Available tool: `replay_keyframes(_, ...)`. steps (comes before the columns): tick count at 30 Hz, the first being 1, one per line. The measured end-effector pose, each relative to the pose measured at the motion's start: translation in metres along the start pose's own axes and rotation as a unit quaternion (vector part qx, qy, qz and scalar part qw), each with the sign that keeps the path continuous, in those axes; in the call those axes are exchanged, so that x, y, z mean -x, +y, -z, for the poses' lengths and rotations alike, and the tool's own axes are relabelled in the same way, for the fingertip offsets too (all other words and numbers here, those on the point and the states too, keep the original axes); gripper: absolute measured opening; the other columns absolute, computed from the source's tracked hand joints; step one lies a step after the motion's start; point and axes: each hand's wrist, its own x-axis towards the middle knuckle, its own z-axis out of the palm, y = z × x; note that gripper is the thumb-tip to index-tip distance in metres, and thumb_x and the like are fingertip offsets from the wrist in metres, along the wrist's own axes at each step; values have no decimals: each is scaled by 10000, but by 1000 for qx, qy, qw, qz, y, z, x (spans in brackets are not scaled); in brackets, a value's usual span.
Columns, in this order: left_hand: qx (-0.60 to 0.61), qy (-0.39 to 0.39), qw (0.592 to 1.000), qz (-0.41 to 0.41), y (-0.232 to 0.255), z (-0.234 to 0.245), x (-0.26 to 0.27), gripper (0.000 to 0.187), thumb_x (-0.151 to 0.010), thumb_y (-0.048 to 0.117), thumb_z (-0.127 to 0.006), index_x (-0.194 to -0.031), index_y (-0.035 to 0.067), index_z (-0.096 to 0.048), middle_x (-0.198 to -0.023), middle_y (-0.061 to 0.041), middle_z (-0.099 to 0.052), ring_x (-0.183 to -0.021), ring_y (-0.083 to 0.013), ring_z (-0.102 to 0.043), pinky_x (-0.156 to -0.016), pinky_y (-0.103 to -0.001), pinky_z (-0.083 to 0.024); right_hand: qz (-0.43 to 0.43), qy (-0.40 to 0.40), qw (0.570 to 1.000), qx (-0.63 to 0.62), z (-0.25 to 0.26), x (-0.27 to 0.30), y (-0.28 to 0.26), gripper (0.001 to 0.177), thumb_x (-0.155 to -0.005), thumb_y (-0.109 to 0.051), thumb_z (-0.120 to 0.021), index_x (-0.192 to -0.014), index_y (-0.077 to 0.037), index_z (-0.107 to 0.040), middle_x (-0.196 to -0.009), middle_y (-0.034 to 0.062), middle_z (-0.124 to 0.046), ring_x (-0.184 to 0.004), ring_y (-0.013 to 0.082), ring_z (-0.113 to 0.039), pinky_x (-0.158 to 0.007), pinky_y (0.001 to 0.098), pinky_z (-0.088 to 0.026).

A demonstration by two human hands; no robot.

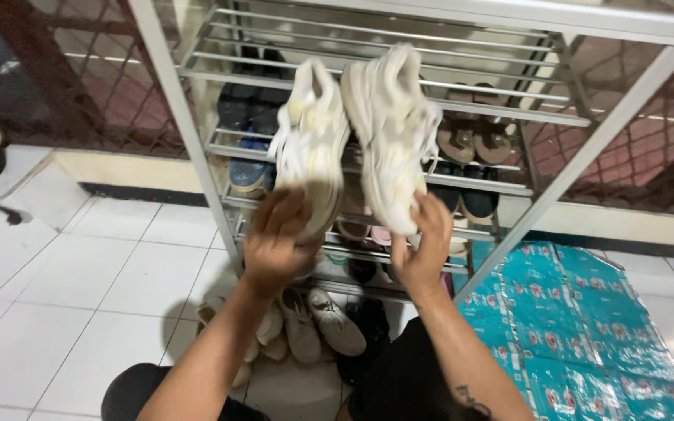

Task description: The person sits on the floor and organizes a shoe rack. They pick up various pairs of shoes, including sneakers, sandals, and flats, from the floor and the shelves, inspect them, and place them back onto the rack in an orderly fashion.

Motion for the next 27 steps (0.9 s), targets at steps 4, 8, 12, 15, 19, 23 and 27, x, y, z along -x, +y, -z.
replay_keyframes(4,37,-32,993,106,-1,25,73,486,-728,241,-887,-1118,68,-654,-1324,-103,-637,-1241,-383,-598,-979,-441,-552,31,-22,999,-28,-30,62,3,465,-769,27,-743,-1204,-83,-618,-1385,156,-621,-1299,431,-545,-1120,497,-443)
replay_keyframes(8,3,-48,992,119,-5,46,115,399,-706,140,-817,-1081,79,-695,-1312,-68,-637,-1254,-349,-604,-967,-421,-573,49,-49,996,-51,-57,100,-5,512,-731,59,-759,-1196,-118,-638,-1381,128,-624,-1304,424,-528,-1103,486,-443)
replay_keyframes(12,-56,-79,985,143,-6,61,141,377,-688,78,-787,-1053,107,-694,-1316,-37,-665,-1292,-307,-615,-980,-404,-592,46,-86,993,-71,-74,122,-16,528,-676,96,-743,-1154,-108,-650,-1368,132,-626,-1293,422,-524,-1080,493,-447)
replay_keyframes(15,-41,-93,981,166,-9,70,154,425,-652,81,-801,-1067,97,-709,-1285,-56,-672,-1269,-308,-609,-953,-399,-579,46,-97,993,-54,-86,131,-24,433,-727,83,-789,-1091,-126,-680,-1368,97,-635,-1294,401,-529,-1078,454,-457)
replay_keyframes(19,-25,-82,969,233,-8,76,168,479,-644,80,-841,-1106,64,-716,-1281,-78,-668,-1267,-319,-605,-952,-384,-575,46,-141,985,-91,-90,138,-29,420,-667,104,-741,-1044,-76,-692,-1358,103,-645,-1288,408,-546,-1076,457,-468)
replay_keyframes(23,-74,-71,937,335,-7,72,189,453,-723,94,-856,-1140,57,-682,-1308,-88,-665,-1261,-305,-609,-981,-382,-572,-3,-207,963,-172,-91,149,-42,447,-656,106,-702,-1084,-21,-683,-1337,97,-657,-1297,395,-565,-1116,498,-453)
replay_keyframes(27,-97,-128,867,472,-14,72,220,442,-751,115,-836,-1161,64,-680,-1321,-96,-684,-1227,-301,-628,-899,-380,-565,-84,-293,922,-239,-104,168,-58,465,-742,128,-630,-1193,23,-667,-1370,140,-634,-1323,388,-557,-1101,457,-484)
